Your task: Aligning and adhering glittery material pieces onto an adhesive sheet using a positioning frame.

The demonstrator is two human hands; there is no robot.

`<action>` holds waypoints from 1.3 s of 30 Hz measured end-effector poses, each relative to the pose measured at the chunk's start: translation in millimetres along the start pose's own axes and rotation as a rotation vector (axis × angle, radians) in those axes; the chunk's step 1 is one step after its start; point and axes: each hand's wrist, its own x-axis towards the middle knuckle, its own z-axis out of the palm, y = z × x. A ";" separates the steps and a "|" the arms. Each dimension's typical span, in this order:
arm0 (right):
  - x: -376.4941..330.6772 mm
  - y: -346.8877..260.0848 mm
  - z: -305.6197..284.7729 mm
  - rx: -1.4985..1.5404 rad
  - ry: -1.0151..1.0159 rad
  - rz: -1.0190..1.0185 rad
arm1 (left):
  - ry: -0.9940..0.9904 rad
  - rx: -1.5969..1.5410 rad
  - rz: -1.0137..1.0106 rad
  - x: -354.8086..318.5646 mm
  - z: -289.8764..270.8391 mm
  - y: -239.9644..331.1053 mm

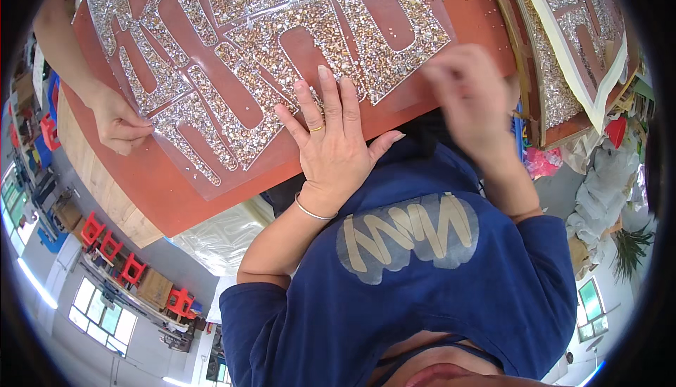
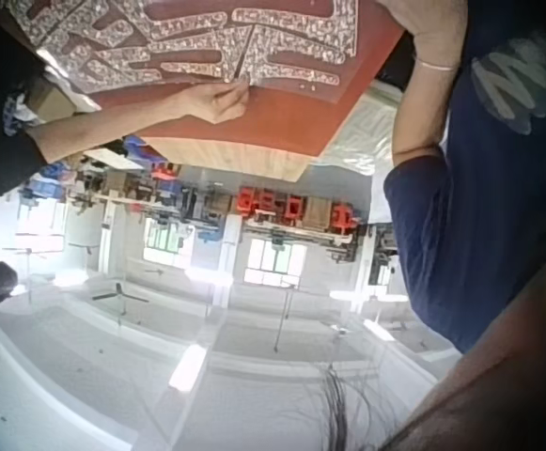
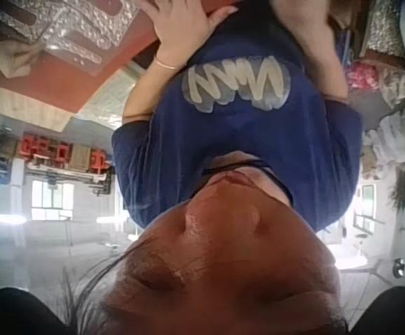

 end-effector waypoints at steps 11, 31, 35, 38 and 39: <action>22.1 -14.6 79.3 -0.138 0.047 -0.266 | 0.012 -0.031 -0.029 0.2 0.9 -1.7; 36.7 -8.7 67.7 -0.093 -0.076 -0.365 | -0.002 -0.038 -0.024 2.0 -0.8 -1.2; 28.9 -23.0 57.3 -0.285 -0.222 -0.402 | -0.012 -0.036 -0.031 1.6 -0.7 -1.1; 31.8 -18.4 44.5 -0.217 -0.327 -0.392 | -0.015 -0.037 -0.028 1.2 -0.8 -1.2; 34.6 -11.9 36.2 -0.071 -0.392 -0.330 | -0.021 -0.065 -0.036 0.9 -1.0 -1.3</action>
